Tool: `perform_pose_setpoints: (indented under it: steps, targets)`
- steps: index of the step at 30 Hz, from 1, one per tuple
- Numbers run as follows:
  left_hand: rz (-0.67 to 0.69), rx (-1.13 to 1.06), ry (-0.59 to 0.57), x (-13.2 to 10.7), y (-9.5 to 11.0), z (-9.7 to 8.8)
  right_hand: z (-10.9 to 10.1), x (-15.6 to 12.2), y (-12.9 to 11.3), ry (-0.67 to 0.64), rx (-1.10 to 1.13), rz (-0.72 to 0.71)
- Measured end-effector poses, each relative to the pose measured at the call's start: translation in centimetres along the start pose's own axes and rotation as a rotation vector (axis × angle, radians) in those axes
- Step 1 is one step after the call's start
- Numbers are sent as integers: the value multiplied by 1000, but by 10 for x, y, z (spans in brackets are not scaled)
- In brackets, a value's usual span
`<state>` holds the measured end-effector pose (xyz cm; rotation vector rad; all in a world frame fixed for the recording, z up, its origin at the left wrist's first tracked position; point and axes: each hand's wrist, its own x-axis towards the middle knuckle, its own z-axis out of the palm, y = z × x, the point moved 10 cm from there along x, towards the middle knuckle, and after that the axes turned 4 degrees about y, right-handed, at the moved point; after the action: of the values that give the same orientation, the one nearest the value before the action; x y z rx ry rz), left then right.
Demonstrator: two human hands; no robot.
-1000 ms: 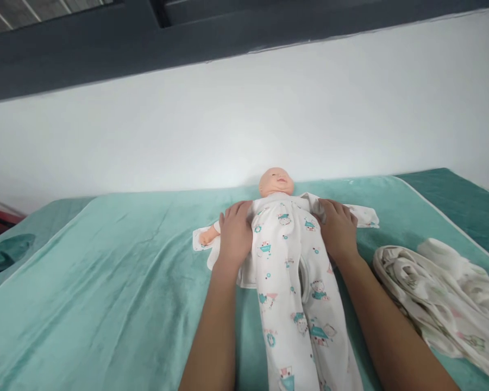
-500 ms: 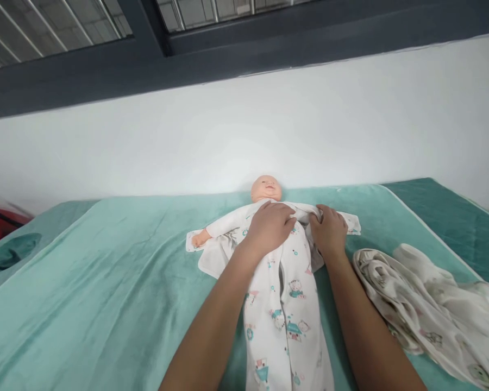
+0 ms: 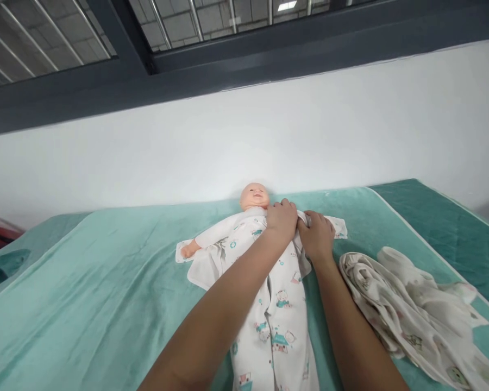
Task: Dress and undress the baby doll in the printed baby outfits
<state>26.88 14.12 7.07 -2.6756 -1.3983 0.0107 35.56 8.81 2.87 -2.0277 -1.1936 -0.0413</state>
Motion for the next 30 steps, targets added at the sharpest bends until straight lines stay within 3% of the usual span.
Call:
perform_pose_setpoints:
  steps: [3,5,9,12,18,22,27,30]
  targets:
    - [-40,40,133,-12,-2,-13,0,1,1,4,13,17]
    - [30,37,138,-17,3,-13,0,1,1,-4,11,26]
    - [185,-30,17,-15,12,0,1,1,-1,-25,-22,23]
    - [191,-57,-96,-3,12,13,2,0,-2,-33,-59,11]
    - [197,-53,-195,15,16,25,2,-1,-7,-45,-126,-23]
    - [211,-14,-229,14,8,19,-4,0,-6,-41,-138,-16]
    - [190,49,-250,3,-19,5,-9,4,4,-24,-95,64]
    - [221,50,-306,0,-15,11,-2,5,9,-70,-69,93]
